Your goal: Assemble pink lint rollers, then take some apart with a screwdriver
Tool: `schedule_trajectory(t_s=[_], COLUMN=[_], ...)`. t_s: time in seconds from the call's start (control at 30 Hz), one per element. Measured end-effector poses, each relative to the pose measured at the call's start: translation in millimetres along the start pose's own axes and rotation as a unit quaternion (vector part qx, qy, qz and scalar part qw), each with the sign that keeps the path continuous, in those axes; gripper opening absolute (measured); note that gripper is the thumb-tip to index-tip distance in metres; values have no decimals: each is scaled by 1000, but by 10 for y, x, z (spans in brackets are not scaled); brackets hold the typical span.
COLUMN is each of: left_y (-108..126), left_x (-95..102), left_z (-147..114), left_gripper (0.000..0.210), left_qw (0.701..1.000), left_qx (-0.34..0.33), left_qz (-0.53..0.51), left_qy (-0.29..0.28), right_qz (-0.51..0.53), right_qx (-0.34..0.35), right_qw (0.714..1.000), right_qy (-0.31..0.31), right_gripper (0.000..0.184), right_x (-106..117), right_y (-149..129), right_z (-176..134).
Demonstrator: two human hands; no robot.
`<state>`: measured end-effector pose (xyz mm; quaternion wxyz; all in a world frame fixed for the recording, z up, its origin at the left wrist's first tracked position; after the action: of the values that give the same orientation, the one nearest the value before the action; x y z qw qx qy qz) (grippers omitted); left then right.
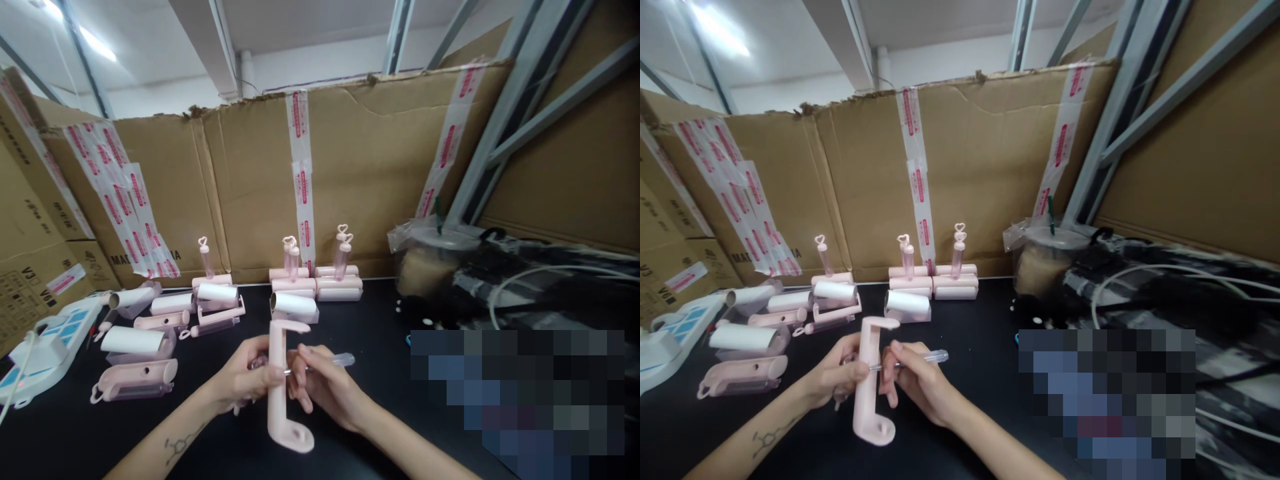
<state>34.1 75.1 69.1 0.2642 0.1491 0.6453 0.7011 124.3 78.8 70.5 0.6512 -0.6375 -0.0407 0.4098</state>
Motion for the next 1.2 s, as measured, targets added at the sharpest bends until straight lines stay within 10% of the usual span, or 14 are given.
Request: schedule_trajectory(t_s=[0.3,0.57,0.87,1.07,1.2], left_y=[367,196,-164,-267,-353], left_x=[363,80,-543,-381,-235], left_z=[-51,19,-1,384,593], left_gripper=[44,31,30,37,38], left_qw=[979,947,689,639,646], left_qx=[-98,-130,-232,-262,-229], left_qz=[3,282,678,722,726], left_qy=[181,85,-107,31,51], right_qz=[-197,-528,-830,-763,-736], right_qx=[225,155,107,126,131], right_qw=[941,829,547,625,659], right_qy=[158,99,-27,106,84], right_gripper=[35,21,17,25,35], right_x=[206,23,379,775,906], right_y=[-827,-460,-408,-539,-487], right_z=[-207,-83,64,178,294])
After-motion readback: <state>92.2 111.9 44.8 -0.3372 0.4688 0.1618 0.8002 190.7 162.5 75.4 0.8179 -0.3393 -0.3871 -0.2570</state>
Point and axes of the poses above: each hand's wrist, its own z-axis towards the middle knuckle, its own x-axis out of the back of the hand, y = z × x, the point moved 8 cm from there along z, towards the middle knuckle, and after that the axes turned 4 degrees about -x, right-handed, at the moved point
